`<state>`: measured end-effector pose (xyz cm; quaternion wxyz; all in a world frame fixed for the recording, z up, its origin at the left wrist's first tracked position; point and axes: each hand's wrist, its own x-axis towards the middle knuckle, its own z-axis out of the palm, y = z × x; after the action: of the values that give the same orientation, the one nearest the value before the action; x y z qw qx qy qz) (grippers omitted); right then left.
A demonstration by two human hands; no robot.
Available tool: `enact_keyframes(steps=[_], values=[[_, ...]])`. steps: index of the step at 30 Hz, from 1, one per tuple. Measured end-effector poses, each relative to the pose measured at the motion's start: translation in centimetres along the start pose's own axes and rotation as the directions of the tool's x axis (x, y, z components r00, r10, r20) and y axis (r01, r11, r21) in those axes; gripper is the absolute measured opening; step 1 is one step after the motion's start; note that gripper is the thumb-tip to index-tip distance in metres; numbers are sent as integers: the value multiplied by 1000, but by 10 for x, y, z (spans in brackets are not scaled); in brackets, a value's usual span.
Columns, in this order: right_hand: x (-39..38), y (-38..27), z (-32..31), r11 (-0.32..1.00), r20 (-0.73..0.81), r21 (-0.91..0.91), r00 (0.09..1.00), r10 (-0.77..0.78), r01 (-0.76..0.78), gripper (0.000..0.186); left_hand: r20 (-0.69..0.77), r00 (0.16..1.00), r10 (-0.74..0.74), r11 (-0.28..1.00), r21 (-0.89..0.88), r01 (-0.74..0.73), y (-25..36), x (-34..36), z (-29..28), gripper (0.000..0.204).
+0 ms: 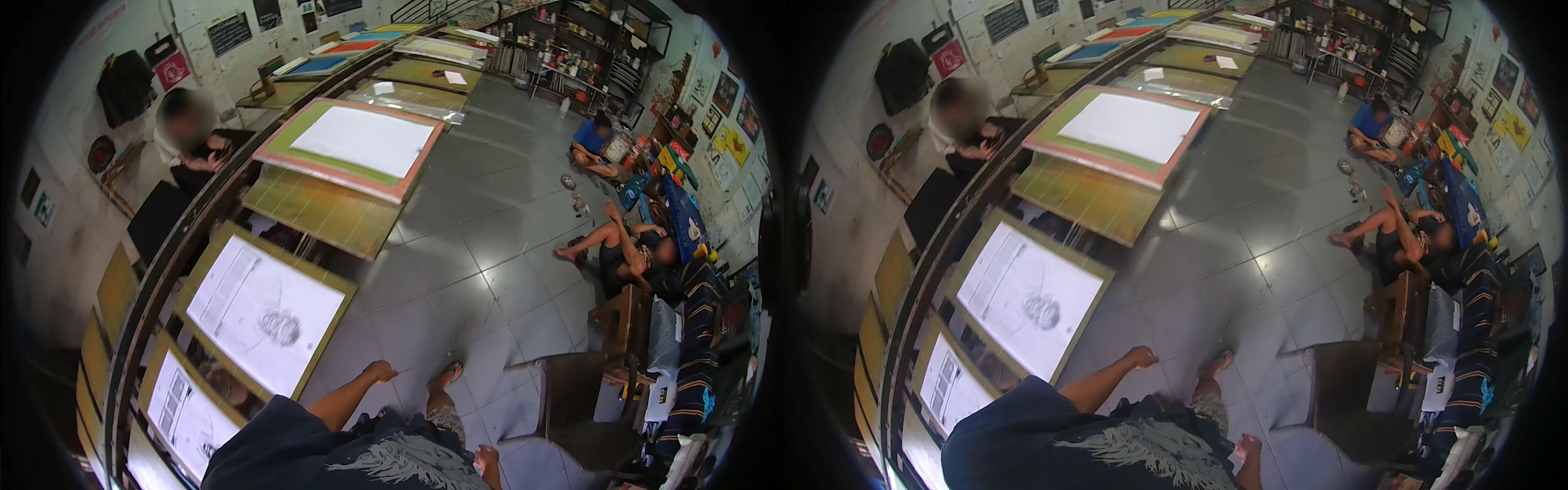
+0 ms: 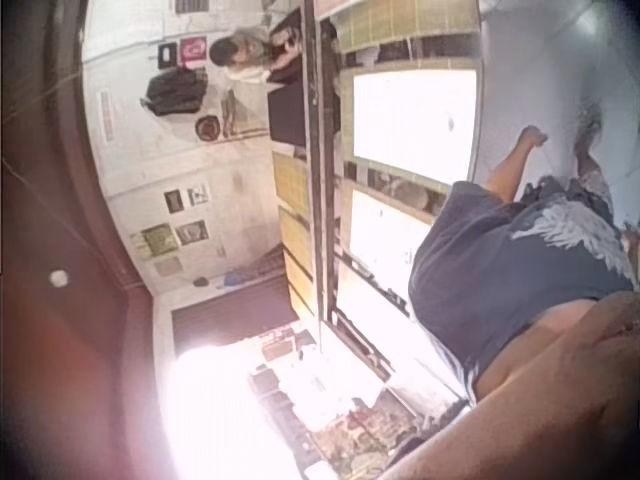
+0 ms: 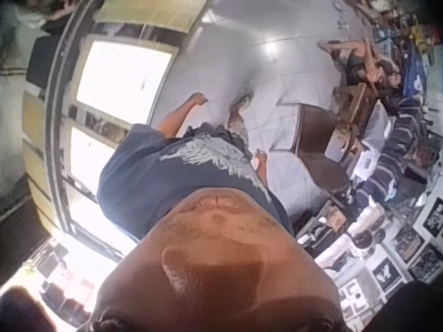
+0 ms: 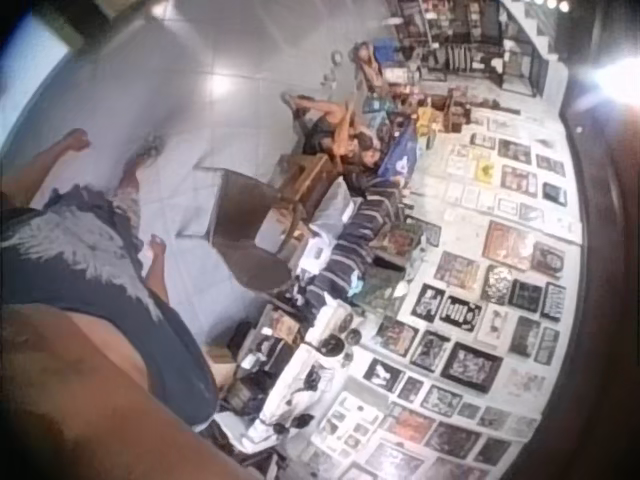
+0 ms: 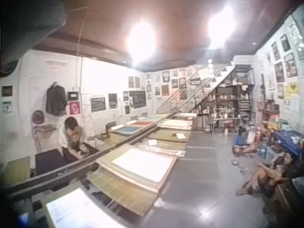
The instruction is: The person prepares screen printing frames by cutting small pieces of paper with scissors and applying them to the mesh. They also handle larger frames, lifting and positioning them on a workbench, and use masking tape to secure materials.
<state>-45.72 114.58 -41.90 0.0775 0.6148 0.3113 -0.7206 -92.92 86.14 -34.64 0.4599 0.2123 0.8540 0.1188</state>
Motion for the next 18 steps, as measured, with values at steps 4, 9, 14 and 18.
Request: enact_keyframes(steps=[4,9,14,18], values=[[20,-48,27,-152,212,-974,918,-335,170,29,-8,997,-75,991,111,75,10,85,-38,63],[52,-200,55,64,159,-980,938,-307,187,26,86,937,-337,937,-67,343,34,105,-84,63],[138,-345,72,254,146,-944,958,-248,210,25,160,886,-434,819,-341,463,60,132,-129,50],[211,-509,121,695,109,-696,983,-146,180,24,31,941,-338,656,-709,259,112,162,-175,42]])
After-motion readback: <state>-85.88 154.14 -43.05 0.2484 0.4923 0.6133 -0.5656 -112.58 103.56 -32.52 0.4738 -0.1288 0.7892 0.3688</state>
